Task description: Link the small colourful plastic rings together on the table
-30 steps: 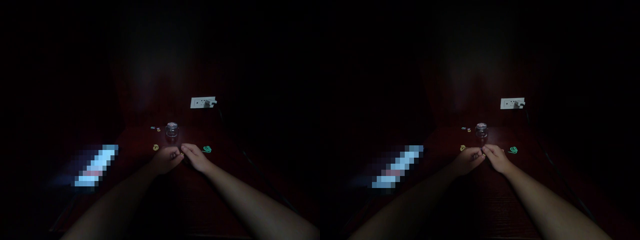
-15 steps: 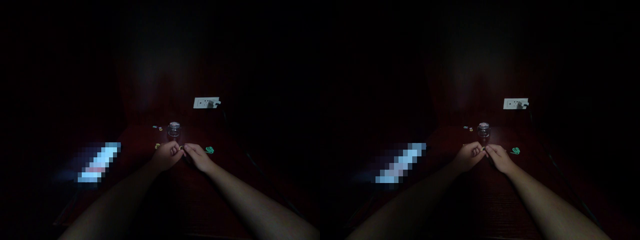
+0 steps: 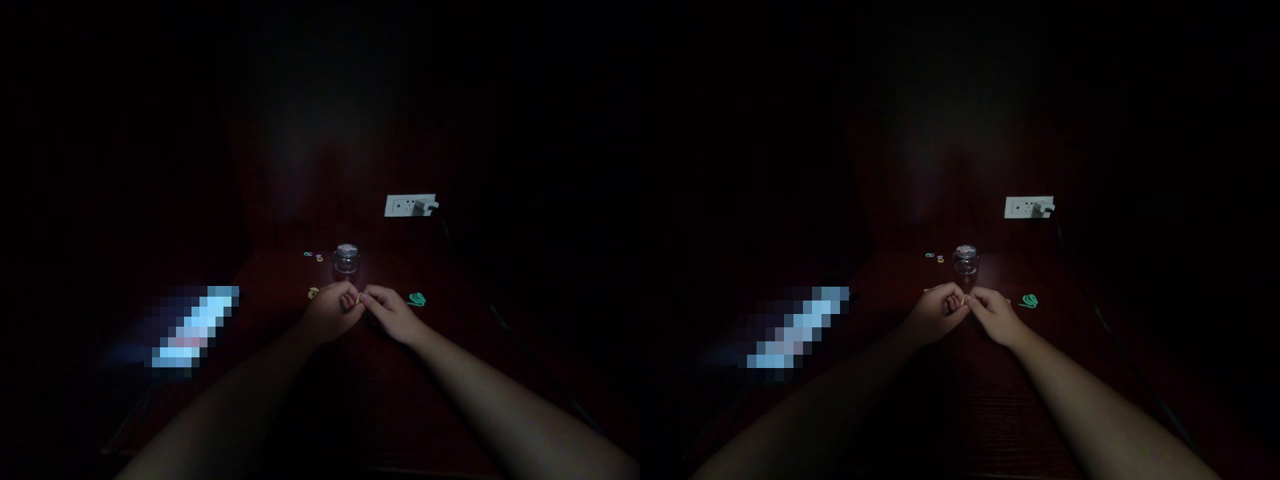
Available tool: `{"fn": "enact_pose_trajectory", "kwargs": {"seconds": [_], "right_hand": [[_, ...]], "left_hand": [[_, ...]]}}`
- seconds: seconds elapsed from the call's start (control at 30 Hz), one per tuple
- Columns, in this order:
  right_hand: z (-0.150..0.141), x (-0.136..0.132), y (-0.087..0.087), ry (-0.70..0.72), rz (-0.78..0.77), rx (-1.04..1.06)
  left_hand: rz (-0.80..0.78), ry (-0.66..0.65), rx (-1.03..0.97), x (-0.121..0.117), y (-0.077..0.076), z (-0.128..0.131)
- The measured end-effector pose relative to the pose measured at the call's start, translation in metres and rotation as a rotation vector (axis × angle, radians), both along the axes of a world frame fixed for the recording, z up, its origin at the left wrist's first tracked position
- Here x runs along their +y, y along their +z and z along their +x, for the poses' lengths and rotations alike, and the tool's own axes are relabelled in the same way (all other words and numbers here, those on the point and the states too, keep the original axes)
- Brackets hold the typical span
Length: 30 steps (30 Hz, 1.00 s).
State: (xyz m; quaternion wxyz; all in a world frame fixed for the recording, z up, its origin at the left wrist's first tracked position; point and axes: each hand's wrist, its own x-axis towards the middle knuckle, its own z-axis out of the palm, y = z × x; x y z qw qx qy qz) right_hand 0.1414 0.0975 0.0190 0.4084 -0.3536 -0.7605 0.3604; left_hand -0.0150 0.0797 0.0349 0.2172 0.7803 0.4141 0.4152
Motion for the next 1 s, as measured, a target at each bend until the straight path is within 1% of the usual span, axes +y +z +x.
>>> {"fn": "enact_pose_trajectory", "kwargs": {"seconds": [0.2,0.53,0.67,0.8,1.0], "right_hand": [[-0.0006,-0.0008,0.0009,0.000,-0.005,0.028],[-0.0012,0.0000,0.0004,-0.012,0.031,-0.032],[-0.0011,0.0001,0.0001,-0.023,0.046,-0.044],[-0.0007,0.0009,-0.0013,-0.029,0.059,-0.059],[-0.0004,0.0040,-0.0050,-0.028,0.073,-0.083]], "left_hand": [[0.003,0.017,-0.006,-0.0008,0.0001,-0.0003],[0.015,0.059,-0.049,0.0021,-0.0043,-0.0014],[0.020,0.047,-0.042,0.0017,-0.0037,-0.0013],[-0.008,0.048,-0.054,0.0030,-0.0051,-0.0013],[-0.053,0.013,-0.083,0.0029,-0.0045,-0.0014]]}}
